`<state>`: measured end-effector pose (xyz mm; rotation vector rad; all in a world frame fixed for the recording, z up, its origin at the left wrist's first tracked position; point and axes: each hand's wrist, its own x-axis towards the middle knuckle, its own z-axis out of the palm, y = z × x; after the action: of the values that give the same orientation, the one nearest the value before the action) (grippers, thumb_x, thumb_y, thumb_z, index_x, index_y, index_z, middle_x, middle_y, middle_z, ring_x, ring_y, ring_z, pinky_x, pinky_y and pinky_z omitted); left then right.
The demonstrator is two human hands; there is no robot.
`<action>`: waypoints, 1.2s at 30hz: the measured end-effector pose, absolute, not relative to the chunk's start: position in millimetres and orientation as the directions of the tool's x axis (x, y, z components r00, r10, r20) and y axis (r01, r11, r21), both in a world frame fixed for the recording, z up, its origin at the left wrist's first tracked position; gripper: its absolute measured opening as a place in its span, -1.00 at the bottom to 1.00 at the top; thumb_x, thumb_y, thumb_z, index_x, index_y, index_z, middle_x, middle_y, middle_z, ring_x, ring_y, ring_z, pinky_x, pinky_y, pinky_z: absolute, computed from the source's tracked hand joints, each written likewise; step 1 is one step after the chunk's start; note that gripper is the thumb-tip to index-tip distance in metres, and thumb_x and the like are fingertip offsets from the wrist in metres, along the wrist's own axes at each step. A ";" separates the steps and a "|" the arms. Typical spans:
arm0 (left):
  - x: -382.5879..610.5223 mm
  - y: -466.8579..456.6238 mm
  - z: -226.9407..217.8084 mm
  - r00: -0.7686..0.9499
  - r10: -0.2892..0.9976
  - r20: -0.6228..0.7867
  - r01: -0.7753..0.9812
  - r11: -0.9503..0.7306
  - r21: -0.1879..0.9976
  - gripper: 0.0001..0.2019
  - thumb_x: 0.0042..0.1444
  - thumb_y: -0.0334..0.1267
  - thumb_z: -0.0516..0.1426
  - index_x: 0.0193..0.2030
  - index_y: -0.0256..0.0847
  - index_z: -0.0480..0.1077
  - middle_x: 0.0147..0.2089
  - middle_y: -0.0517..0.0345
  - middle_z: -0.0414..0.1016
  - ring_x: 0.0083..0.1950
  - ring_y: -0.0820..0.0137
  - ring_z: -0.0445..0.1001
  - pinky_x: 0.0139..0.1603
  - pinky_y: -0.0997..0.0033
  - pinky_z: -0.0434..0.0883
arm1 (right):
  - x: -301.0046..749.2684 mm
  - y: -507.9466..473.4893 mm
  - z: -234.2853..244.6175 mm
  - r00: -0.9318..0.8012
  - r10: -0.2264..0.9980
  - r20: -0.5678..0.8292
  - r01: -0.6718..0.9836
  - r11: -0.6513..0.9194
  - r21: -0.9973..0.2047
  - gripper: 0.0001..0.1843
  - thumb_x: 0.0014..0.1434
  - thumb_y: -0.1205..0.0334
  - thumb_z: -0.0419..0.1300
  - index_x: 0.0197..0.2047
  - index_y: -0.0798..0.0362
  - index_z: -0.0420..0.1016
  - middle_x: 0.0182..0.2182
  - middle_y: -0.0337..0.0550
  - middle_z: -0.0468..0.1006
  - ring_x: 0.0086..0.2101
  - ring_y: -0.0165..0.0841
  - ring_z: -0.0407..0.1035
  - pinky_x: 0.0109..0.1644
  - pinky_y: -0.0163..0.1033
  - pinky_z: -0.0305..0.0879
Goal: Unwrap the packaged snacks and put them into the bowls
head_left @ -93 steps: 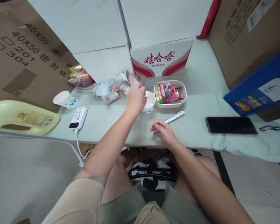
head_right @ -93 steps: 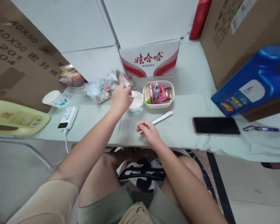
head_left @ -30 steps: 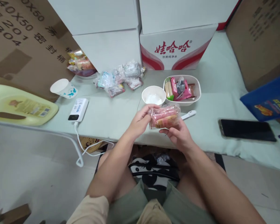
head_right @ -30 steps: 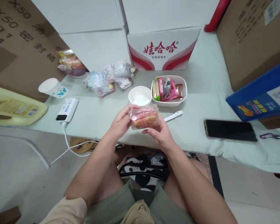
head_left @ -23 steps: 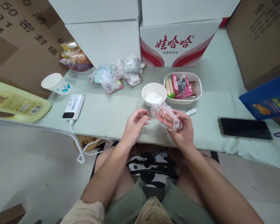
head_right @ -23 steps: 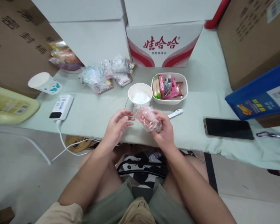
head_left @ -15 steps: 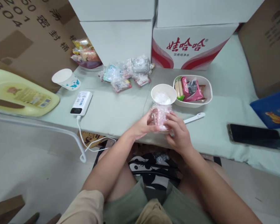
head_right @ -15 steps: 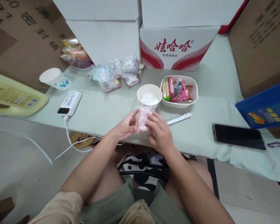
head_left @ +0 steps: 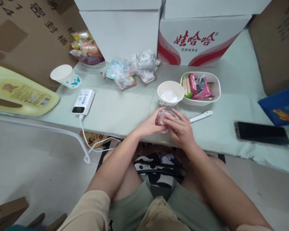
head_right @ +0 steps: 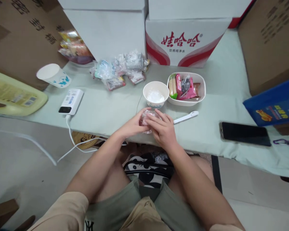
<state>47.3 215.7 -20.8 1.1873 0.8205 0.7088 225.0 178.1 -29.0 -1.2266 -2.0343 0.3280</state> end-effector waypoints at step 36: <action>41.9 229.2 -20.8 0.067 0.980 -0.186 -0.359 0.197 0.912 -0.29 -0.21 -0.19 0.44 0.10 0.06 0.27 0.07 0.13 0.50 -0.02 0.27 0.53 -0.11 0.32 0.53 | 296.2 173.8 -33.6 0.094 0.958 0.271 0.865 0.056 -0.498 -0.71 0.31 0.21 0.00 -0.14 -0.01 0.56 -0.18 0.02 0.62 0.05 -0.06 0.42 0.25 0.23 0.12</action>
<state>41.9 229.2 -20.8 0.8106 0.9987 1.1973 296.2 173.8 -33.6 -1.8236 -1.7858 0.2167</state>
